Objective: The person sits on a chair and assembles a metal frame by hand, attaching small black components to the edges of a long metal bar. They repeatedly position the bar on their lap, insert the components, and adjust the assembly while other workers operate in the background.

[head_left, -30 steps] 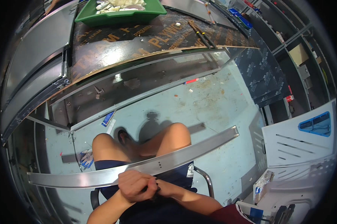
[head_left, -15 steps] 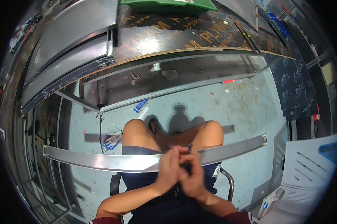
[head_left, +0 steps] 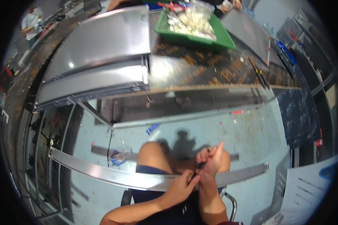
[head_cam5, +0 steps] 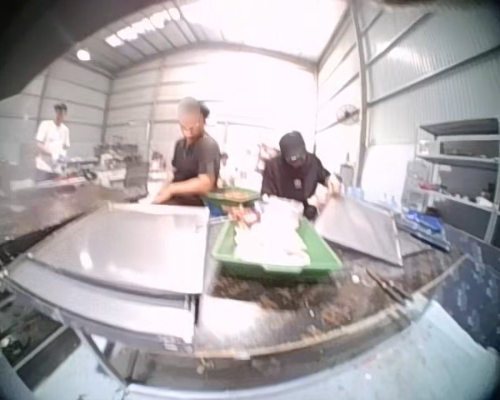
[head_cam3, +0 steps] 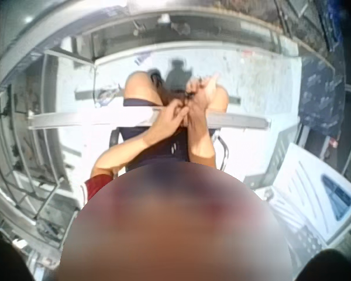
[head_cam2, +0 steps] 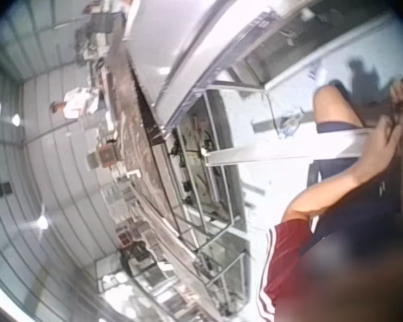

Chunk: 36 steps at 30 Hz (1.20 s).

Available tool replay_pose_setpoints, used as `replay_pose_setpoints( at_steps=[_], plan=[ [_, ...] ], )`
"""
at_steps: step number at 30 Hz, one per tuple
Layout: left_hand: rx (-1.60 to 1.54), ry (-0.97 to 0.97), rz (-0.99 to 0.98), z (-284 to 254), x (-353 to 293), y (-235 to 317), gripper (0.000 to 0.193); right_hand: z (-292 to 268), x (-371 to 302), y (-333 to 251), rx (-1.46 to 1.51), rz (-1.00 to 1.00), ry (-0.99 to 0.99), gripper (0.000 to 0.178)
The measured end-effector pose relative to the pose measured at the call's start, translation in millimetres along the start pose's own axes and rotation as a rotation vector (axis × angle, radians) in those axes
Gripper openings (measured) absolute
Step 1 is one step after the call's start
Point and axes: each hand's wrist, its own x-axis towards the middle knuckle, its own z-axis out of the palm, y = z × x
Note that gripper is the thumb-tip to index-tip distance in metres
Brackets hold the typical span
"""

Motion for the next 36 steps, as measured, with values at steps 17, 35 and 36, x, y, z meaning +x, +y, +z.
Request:
replay_pose_setpoints(
  at_steps=[17,35,36],
  plan=[
    [-0.357,0.465,0.697,-30,24,-18,0.035,-10,-84,89,-0.282,0.053,-0.318,0.035],
    [-0.093,0.065,0.374,21,-2,-2,0.057,-23,9,-21,0.164,0.220,-0.526,0.026],
    [-0.255,-0.041,0.066,21,-4,-4,0.041,-24,12,-23,0.254,0.264,-0.691,0.027]
  ],
)
